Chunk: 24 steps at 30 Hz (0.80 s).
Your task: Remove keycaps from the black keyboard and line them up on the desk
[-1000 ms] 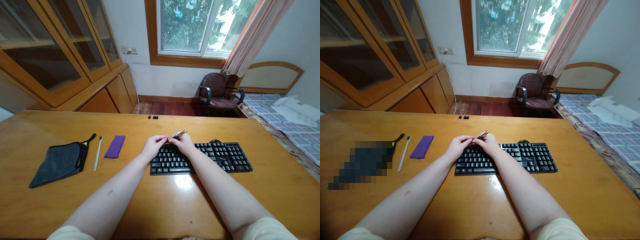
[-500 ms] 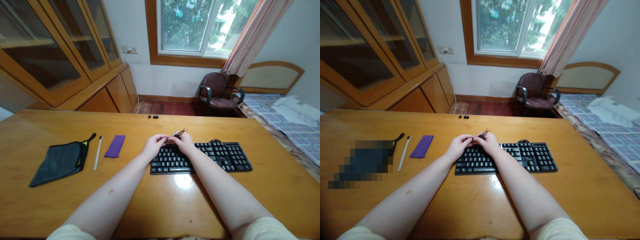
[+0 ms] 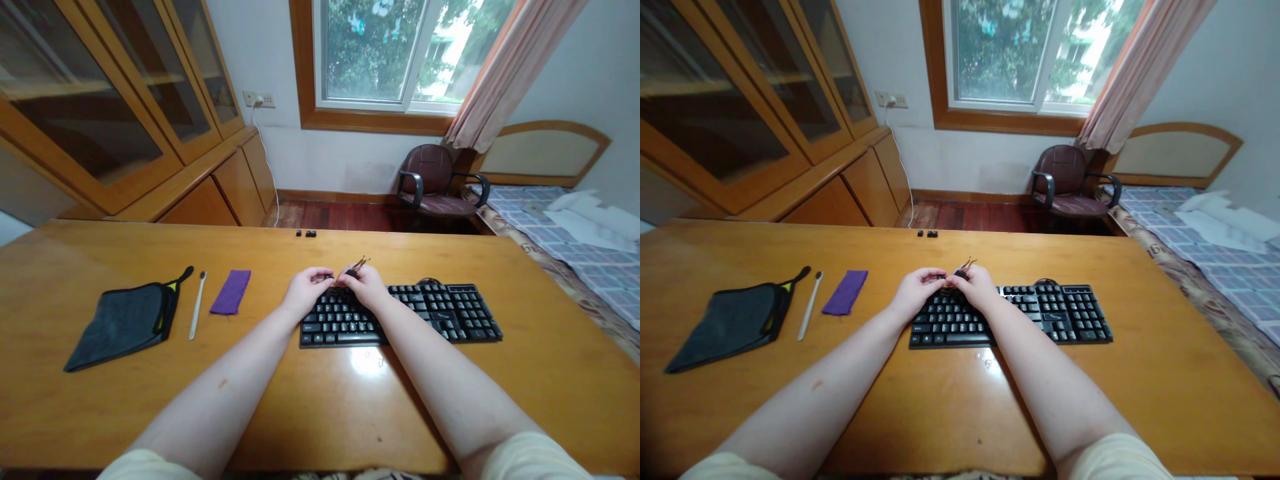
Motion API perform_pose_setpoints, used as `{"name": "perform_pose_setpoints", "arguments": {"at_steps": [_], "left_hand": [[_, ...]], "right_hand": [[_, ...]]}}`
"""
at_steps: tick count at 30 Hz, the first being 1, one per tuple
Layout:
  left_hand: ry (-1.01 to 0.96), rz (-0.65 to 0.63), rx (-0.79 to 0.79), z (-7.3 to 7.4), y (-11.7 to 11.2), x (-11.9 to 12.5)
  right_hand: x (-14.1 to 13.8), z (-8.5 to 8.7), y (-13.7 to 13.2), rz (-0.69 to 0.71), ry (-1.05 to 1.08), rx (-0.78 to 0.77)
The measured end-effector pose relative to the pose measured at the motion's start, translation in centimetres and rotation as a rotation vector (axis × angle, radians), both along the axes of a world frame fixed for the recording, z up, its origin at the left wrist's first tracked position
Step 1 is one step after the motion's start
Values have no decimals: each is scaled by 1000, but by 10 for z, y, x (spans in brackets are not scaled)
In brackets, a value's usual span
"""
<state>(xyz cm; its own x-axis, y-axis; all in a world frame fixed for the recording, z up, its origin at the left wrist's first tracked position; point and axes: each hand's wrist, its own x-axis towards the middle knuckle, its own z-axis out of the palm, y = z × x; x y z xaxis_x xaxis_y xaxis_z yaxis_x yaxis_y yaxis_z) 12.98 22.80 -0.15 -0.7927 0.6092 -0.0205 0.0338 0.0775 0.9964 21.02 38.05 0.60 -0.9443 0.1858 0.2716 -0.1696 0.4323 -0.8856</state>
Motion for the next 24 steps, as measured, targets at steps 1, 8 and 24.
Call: {"name": "perform_pose_setpoints", "arguments": {"at_steps": [1, 8, 24], "left_hand": [[-1, 23, 15, 1, 1, -1], [455, 99, -182, 28, 26, -58], [1122, 7, -598, -14, 74, -151]], "right_hand": [[0, 0, 0, 3, 4, -16], [0, 0, 0, -38, 35, -66], [1, 0, -2, -60, 31, -71]]}}
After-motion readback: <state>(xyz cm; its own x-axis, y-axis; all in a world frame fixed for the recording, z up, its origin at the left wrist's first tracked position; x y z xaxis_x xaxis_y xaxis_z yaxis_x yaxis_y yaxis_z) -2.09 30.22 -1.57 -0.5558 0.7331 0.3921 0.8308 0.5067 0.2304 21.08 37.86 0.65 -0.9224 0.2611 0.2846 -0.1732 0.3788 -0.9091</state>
